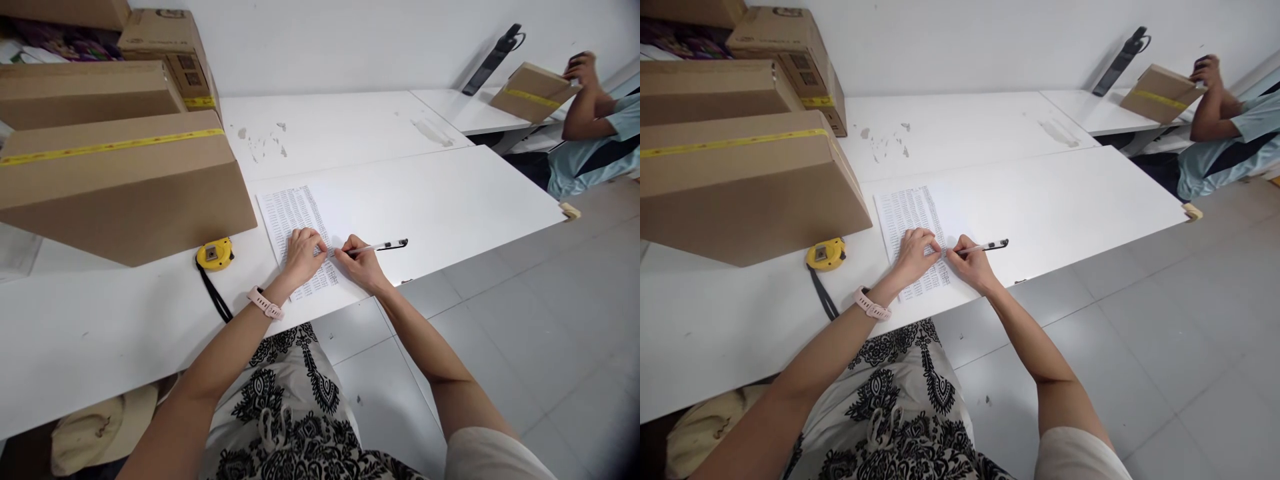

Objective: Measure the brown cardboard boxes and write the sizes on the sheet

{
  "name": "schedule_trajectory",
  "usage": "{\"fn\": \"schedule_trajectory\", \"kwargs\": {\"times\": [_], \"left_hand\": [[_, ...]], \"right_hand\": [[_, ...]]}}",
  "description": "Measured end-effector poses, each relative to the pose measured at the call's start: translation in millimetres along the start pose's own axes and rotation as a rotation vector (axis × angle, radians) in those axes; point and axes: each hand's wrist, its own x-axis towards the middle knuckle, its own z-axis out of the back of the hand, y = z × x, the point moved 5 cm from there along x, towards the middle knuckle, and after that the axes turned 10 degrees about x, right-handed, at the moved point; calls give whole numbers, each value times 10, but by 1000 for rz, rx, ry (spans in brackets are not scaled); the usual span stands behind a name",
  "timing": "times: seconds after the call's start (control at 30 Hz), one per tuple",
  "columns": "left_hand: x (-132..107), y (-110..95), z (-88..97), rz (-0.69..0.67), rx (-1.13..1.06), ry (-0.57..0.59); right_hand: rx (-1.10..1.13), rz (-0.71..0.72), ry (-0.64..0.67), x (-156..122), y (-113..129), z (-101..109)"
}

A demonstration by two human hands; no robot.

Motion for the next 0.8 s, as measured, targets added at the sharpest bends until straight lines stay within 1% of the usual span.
{"fn": "schedule_trajectory", "kwargs": {"times": [0.2,0.4,0.53,0.7,0.8], "left_hand": [[-1,-2,-1,-3,-7,0],[-2,-9,9,3,1,1],[-3,0,2,-4,7,-4],[-4,4,-8,2,31,-2],[-6,-5,-3,6,44,2]], "right_hand": [[4,23,3,-6,-1,-3],[28,3,19,-8,24,-9],[15,7,2,-6,40,0],[23,-3,-47,-5,-1,23],[18,5,-45,-2,-16,23]]}}
